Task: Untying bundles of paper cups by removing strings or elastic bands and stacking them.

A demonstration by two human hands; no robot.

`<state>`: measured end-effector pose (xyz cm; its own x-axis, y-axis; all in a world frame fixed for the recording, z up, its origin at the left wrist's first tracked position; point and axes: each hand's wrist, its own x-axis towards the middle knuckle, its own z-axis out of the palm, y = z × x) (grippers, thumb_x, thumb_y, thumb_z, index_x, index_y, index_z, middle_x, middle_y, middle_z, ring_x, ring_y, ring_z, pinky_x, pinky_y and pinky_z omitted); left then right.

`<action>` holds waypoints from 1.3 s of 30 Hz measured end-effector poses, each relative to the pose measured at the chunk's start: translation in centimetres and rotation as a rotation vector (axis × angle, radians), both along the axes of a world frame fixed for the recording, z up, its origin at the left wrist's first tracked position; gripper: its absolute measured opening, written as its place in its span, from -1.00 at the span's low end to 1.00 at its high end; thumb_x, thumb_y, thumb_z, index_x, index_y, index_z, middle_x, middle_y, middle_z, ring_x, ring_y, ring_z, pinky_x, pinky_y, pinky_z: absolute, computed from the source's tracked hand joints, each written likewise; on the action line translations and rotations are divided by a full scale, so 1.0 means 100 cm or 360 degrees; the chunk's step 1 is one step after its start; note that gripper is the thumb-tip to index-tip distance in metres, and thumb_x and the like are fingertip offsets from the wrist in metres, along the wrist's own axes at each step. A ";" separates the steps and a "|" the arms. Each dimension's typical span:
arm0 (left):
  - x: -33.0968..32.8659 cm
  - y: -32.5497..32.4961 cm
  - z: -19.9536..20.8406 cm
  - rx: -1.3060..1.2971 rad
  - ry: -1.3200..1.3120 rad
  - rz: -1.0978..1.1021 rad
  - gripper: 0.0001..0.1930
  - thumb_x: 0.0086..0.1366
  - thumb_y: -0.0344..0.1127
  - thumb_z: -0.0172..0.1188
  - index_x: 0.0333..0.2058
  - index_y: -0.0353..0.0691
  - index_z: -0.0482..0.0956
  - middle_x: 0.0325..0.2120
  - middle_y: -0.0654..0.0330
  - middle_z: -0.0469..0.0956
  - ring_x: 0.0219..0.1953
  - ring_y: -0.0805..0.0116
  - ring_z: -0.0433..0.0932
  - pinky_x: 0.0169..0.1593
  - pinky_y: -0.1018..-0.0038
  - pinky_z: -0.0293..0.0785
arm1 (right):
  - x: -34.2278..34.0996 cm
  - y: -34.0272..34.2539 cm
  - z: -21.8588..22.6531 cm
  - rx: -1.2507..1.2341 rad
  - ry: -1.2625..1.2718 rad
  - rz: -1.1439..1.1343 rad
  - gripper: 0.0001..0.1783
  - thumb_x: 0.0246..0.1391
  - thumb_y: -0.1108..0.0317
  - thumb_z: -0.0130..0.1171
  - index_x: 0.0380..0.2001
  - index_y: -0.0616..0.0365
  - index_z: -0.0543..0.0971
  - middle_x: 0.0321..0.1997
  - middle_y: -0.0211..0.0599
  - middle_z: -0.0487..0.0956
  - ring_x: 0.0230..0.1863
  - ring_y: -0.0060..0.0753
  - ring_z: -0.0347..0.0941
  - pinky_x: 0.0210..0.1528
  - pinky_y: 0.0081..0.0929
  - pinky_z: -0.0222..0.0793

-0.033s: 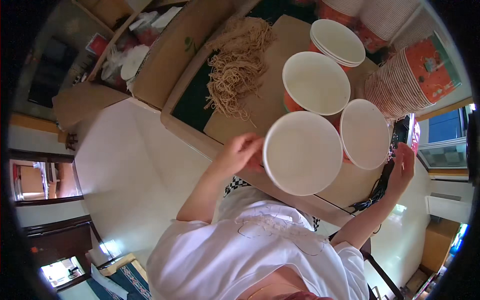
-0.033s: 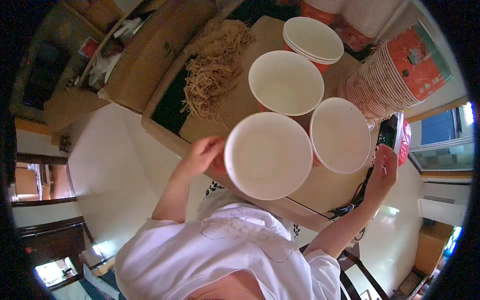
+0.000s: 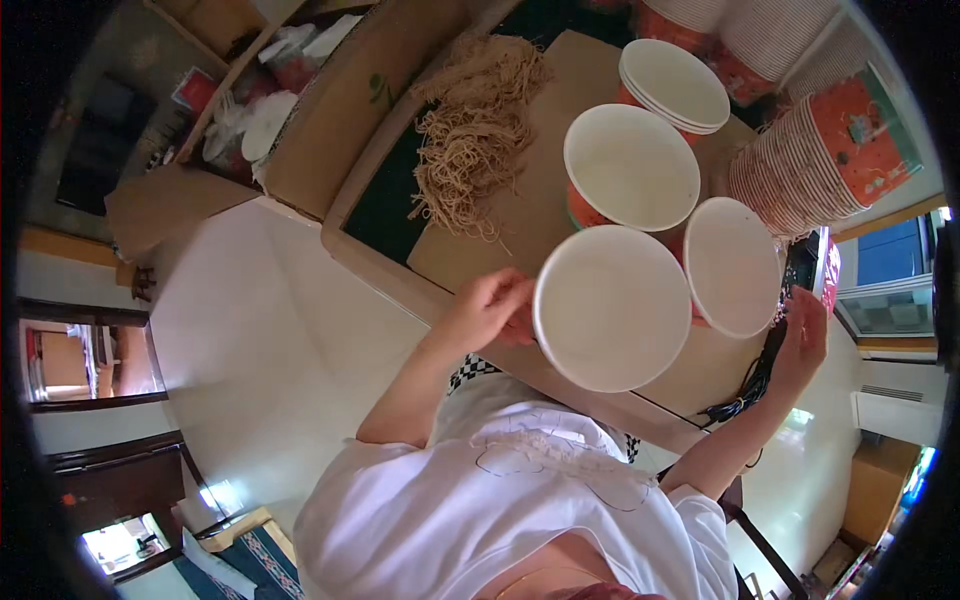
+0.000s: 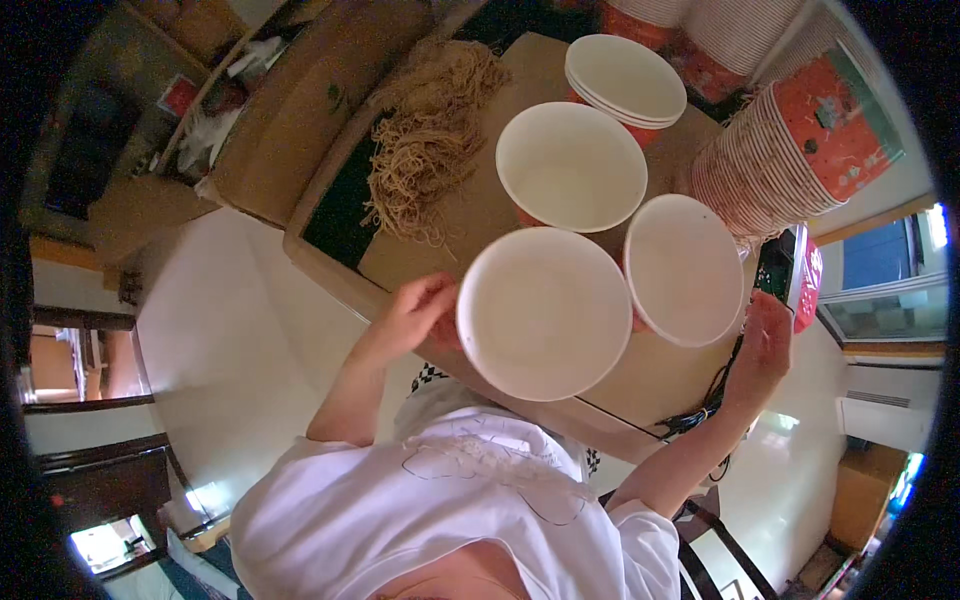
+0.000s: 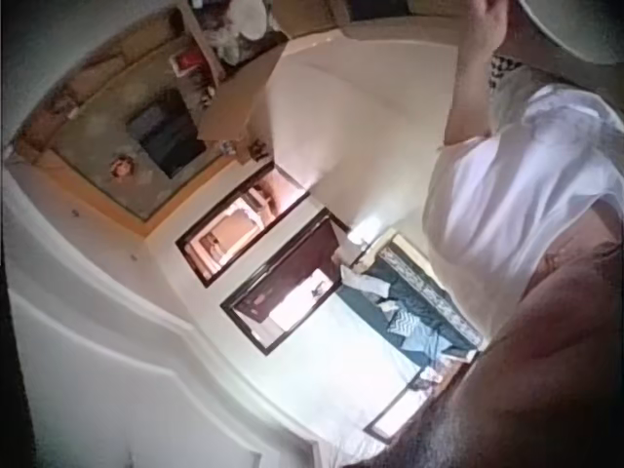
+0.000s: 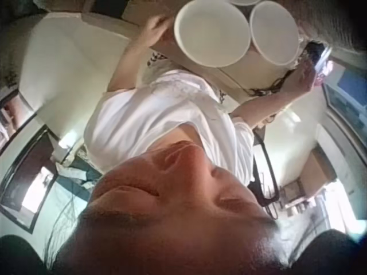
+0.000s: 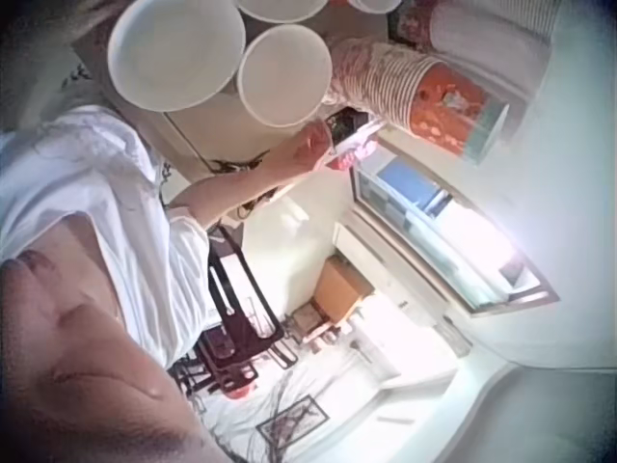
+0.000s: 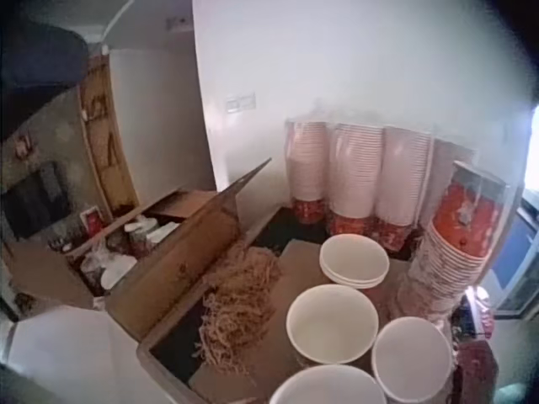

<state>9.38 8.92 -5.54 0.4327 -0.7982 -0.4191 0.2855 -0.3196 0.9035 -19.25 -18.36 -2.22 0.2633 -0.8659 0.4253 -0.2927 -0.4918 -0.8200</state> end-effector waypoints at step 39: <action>0.111 -0.071 0.095 0.0011 -0.1842 -0.0148 -0.91 0.19 -0.43 0.17 -0.33 -0.29 0.48 -0.42 0.17 0.53 -0.37 0.45 0.50 -0.28 0.49 0.43 | -0.010 0.085 0.033 0.0030 -0.0528 0.0247 -0.85 0.10 0.68 -0.02 -0.27 0.36 0.50 -0.25 -0.19 0.54 -0.19 -0.39 0.49 -0.06 -0.50 0.42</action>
